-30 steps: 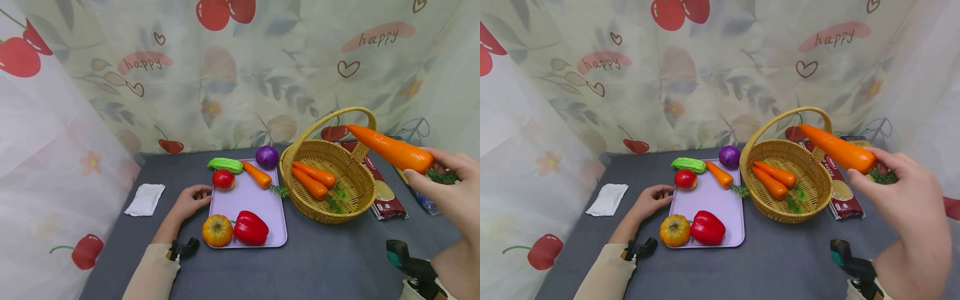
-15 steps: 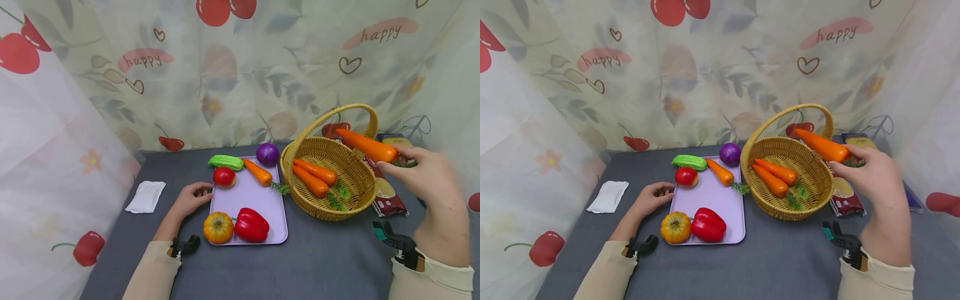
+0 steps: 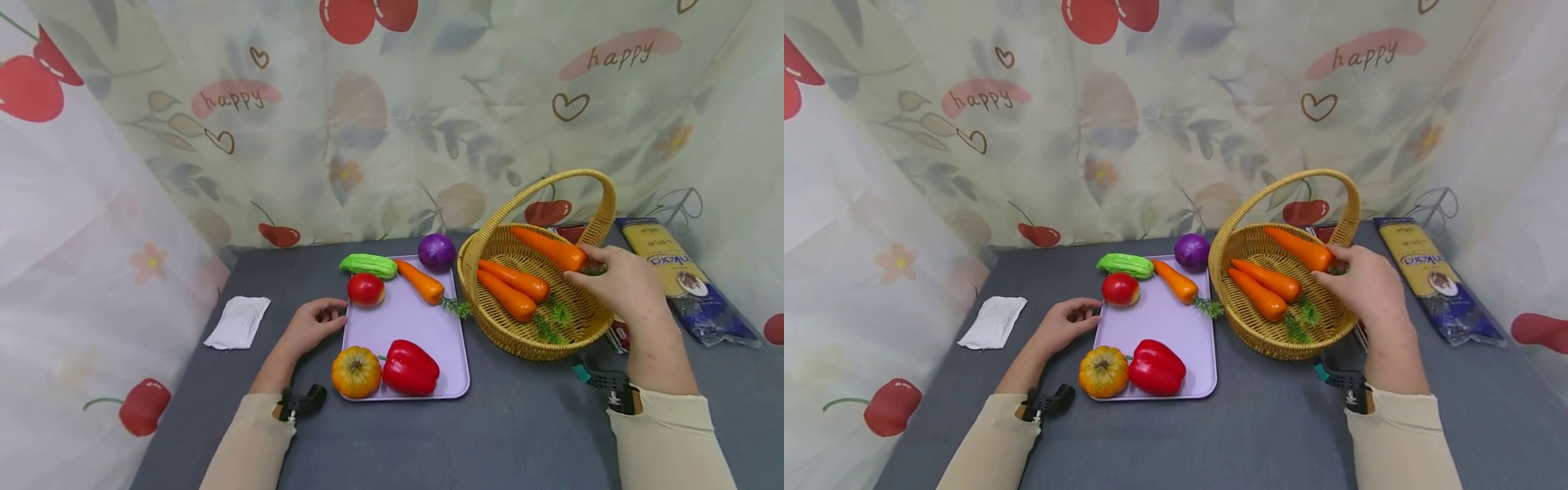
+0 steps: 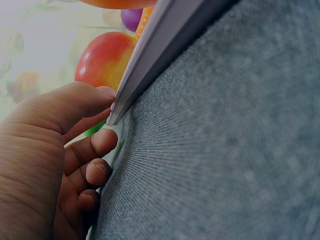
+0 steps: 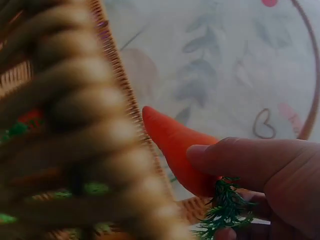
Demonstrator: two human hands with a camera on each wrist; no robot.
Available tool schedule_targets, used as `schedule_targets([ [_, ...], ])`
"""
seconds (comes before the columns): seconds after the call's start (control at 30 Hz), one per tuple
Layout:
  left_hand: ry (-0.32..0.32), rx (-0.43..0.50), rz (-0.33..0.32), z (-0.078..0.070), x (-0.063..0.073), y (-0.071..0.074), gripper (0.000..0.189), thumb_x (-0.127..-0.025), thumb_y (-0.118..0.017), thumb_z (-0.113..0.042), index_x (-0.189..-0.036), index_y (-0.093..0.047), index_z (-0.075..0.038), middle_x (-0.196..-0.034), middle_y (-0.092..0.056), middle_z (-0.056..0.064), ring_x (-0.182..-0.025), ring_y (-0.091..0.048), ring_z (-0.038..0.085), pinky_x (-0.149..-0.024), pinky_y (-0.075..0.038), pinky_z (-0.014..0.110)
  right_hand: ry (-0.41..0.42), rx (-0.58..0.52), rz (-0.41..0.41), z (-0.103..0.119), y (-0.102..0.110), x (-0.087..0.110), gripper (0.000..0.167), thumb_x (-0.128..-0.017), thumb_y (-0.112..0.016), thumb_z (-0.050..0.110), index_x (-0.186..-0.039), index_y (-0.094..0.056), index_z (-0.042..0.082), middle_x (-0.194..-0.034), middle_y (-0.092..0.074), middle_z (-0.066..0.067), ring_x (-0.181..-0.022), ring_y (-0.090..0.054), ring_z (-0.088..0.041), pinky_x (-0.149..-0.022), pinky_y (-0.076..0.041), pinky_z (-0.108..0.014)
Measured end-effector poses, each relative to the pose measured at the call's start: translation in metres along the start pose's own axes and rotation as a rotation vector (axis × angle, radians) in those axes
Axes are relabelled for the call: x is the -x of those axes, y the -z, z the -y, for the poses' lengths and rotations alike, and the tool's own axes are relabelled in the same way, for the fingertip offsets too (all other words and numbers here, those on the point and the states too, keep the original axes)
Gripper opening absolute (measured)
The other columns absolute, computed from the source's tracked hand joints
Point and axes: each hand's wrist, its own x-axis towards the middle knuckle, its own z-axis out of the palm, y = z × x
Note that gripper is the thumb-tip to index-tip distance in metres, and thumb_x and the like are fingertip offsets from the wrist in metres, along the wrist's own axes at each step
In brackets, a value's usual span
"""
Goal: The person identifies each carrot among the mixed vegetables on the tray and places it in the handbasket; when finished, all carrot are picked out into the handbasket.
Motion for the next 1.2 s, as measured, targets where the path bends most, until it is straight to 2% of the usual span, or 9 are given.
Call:
schedule_targets([
  [0.23,0.007,-0.003,0.001,0.0,0.001,0.0,0.03,-0.092,-0.078,-0.02,-0.119,-0.073,-0.008,-0.086,-0.06,0.004,-0.073,-0.052,0.021,-0.064,-0.041,0.028,0.045,0.055,0.034,-0.006,-0.02,-0.009,0.073,-0.093,-0.075,0.042,-0.147,-0.052,-0.002,-0.12,-0.063,-0.03,-0.104,-0.056,-0.044,-0.083,-0.046,-0.06],
  [0.47,0.003,-0.006,-0.004,0.002,0.0,-0.002,0.028,-0.092,-0.078,-0.02,-0.118,-0.073,-0.009,-0.086,-0.06,0.004,-0.072,-0.052,0.022,-0.063,-0.041,0.028,0.069,0.067,0.101,-0.009,-0.032,-0.015,0.073,-0.094,-0.074,0.041,-0.147,-0.05,-0.003,-0.122,-0.064,-0.032,-0.103,-0.059,-0.045,-0.089,-0.044,-0.063],
  [0.73,-0.003,-0.013,0.002,0.003,0.0,-0.003,0.029,-0.093,-0.078,-0.02,-0.119,-0.073,-0.008,-0.087,-0.06,0.004,-0.073,-0.052,0.021,-0.064,-0.041,0.028,0.098,0.067,0.156,-0.01,-0.041,-0.017,0.071,-0.092,-0.076,0.04,-0.145,-0.053,-0.001,-0.121,-0.066,-0.03,-0.098,-0.062,-0.039,-0.085,-0.048,-0.059],
  [0.83,0.003,-0.012,0.002,0.002,0.001,-0.002,0.029,-0.093,-0.078,-0.021,-0.119,-0.073,-0.009,-0.087,-0.06,0.004,-0.073,-0.052,0.021,-0.064,-0.041,0.028,0.118,0.053,0.21,-0.006,-0.045,-0.016,0.072,-0.091,-0.077,0.043,-0.144,-0.055,0.0,-0.12,-0.067,-0.027,-0.099,-0.062,-0.038,-0.087,-0.049,-0.058],
  [1.0,0.001,-0.007,0.003,0.0,0.001,0.0,0.03,-0.092,-0.078,-0.02,-0.119,-0.073,-0.008,-0.087,-0.06,0.005,-0.074,-0.052,0.022,-0.065,-0.042,0.028,0.125,0.027,0.305,0.001,-0.046,-0.014,0.071,-0.091,-0.077,0.042,-0.145,-0.055,0.001,-0.108,-0.07,-0.017,-0.092,-0.062,-0.03,-0.083,-0.051,-0.052],
  [1.2,0.007,-0.015,0.0,0.001,0.0,0.001,0.029,-0.094,-0.077,-0.02,-0.12,-0.072,-0.009,-0.088,-0.06,0.005,-0.076,-0.053,0.023,-0.066,-0.042,0.029,0.11,0.03,0.318,0.007,-0.039,-0.013,0.068,-0.091,-0.078,0.037,-0.144,-0.056,0.0,-0.103,-0.07,-0.014,-0.087,-0.06,-0.028,-0.076,-0.051,-0.044],
])
